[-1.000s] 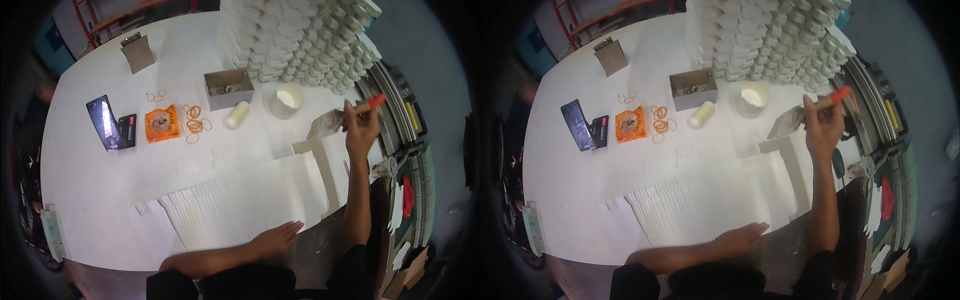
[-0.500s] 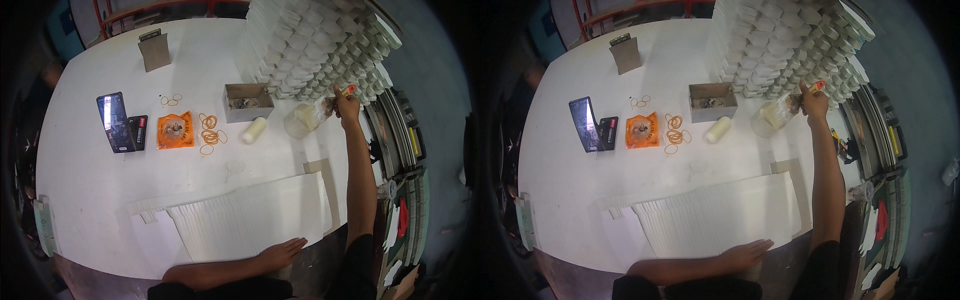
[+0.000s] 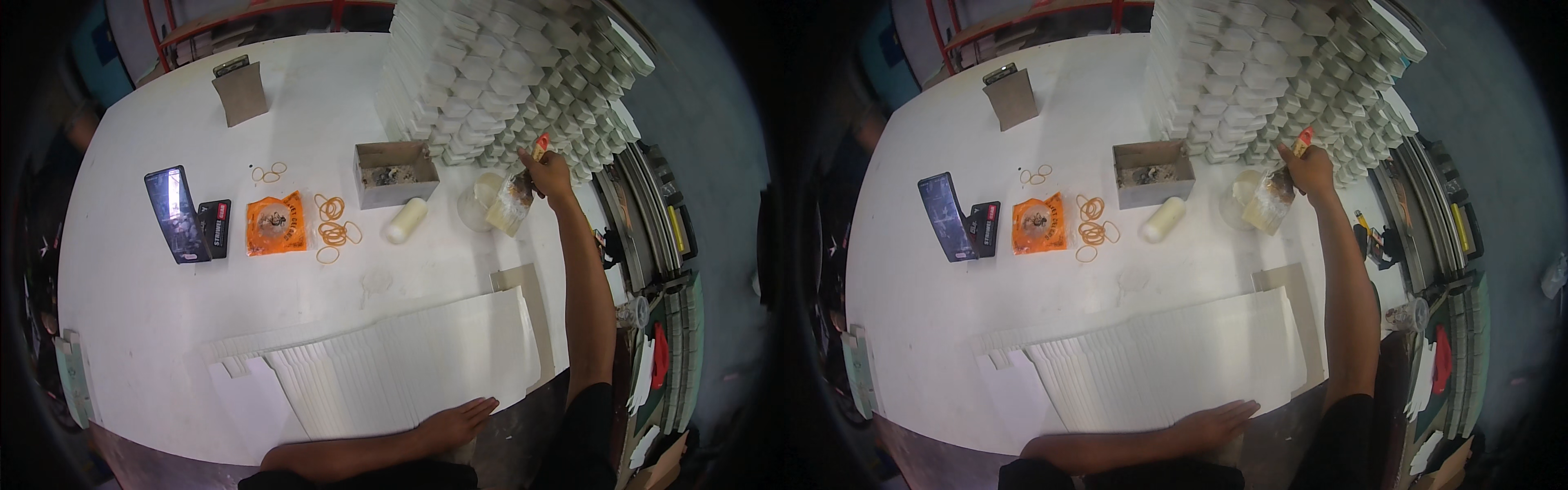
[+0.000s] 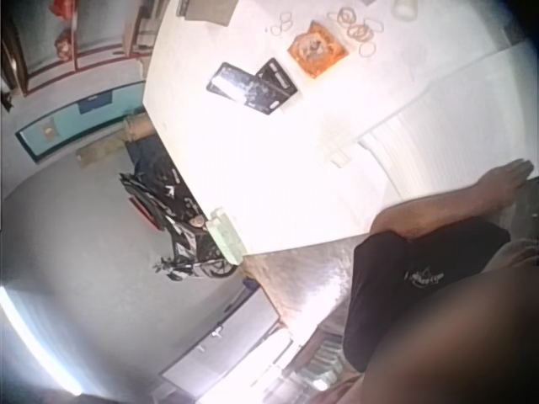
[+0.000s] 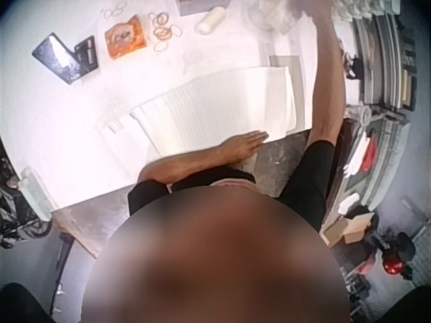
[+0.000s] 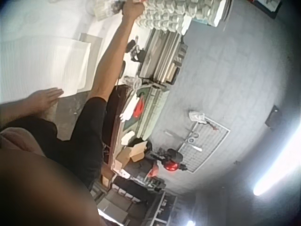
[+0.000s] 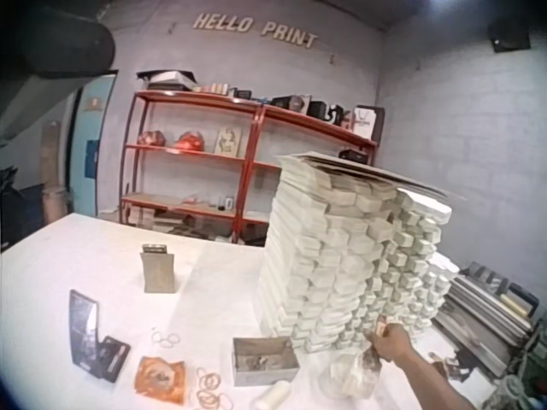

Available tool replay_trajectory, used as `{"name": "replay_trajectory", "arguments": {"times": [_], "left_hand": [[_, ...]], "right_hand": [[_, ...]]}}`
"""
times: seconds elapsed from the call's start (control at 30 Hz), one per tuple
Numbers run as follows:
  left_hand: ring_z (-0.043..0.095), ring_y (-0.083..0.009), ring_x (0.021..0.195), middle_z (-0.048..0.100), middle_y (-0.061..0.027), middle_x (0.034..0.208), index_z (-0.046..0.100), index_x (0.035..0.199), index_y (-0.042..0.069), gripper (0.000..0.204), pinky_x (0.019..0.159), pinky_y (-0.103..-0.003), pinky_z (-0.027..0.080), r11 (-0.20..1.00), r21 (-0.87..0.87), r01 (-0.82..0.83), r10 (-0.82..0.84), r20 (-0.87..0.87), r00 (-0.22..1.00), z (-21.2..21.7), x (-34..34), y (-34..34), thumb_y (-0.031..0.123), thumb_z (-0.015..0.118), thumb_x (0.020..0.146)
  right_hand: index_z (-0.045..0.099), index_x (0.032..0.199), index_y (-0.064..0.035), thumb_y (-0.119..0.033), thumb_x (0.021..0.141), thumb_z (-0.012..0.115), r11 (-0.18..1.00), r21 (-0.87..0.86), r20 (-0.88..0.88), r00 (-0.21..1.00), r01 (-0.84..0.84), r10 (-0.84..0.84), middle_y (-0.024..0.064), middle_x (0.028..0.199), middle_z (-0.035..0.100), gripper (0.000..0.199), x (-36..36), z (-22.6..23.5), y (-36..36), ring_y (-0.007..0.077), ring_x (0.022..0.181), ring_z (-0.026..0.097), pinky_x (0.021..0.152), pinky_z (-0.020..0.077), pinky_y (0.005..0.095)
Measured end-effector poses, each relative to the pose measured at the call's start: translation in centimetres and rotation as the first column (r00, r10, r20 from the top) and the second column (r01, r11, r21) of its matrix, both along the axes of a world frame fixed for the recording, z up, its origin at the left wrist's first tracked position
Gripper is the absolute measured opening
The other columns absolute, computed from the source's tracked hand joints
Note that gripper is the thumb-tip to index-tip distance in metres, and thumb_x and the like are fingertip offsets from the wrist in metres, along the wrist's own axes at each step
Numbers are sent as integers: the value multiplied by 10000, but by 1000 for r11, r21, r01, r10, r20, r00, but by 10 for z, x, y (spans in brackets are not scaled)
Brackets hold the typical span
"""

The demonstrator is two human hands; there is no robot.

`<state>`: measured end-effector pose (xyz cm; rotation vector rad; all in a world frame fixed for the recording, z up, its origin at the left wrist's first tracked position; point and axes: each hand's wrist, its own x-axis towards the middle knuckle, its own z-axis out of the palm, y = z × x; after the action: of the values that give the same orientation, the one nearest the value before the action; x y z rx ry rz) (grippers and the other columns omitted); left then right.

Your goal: The person aligns a stack of white paper sheets on a table, then uses a cylindrical roller to press the sheets together. They apply a white paste with a brush along the edges of the stack and continue to press and smooth the sheets.

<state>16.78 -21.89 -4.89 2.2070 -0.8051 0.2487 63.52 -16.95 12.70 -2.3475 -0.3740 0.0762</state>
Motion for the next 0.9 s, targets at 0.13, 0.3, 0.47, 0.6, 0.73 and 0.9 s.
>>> {"name": "replay_trajectory", "arguments": {"times": [0.13,0.3,0.47,0.6,0.73,0.9], "left_hand": [[397,-360,1511,412,-266,1603,616,1285,-115,416,1284,-431,312,999,22,33,-33,3,999,2,1,2,116,581,941],[383,-371,1515,391,-267,1613,590,1323,-115,451,1284,-436,308,999,18,48,-48,-11,999,3,0,4,113,570,935],[377,-373,1519,388,-266,1615,588,1330,-112,439,1285,-434,302,995,72,72,-69,-33,997,9,2,5,114,555,955],[376,-351,1523,399,-256,1614,584,1347,-102,446,1289,-425,293,992,96,77,-71,-60,996,14,2,7,127,550,966],[376,-313,1530,417,-238,1613,582,1369,-89,458,1297,-410,273,988,135,76,-68,-64,996,14,2,7,151,550,980],[362,-351,1533,382,-256,1625,574,1355,-109,451,1294,-429,288,993,87,75,-71,-53,996,6,2,3,122,552,969]], "right_hand": [[654,675,6,-464,898,797,989,-151,13,1000,-8,10,115,627,662,539,12,-3,14,183,424,583,408,437,343],[698,728,40,-497,860,816,971,-235,-2,999,47,-49,170,721,714,566,14,-10,25,245,569,687,547,537,384],[729,784,60,-505,832,828,949,-303,128,991,81,-44,231,848,761,575,19,-18,30,315,813,767,780,583,436],[748,814,42,-473,830,822,951,-305,178,984,44,11,238,847,760,520,15,-15,32,338,828,766,787,582,439],[759,830,42,-491,840,810,960,-273,219,976,60,1,221,813,755,536,14,-14,30,319,785,756,760,571,434],[764,876,50,-523,844,810,976,-200,312,950,89,-23,211,802,756,576,8,-12,35,304,756,759,745,574,423]]}}
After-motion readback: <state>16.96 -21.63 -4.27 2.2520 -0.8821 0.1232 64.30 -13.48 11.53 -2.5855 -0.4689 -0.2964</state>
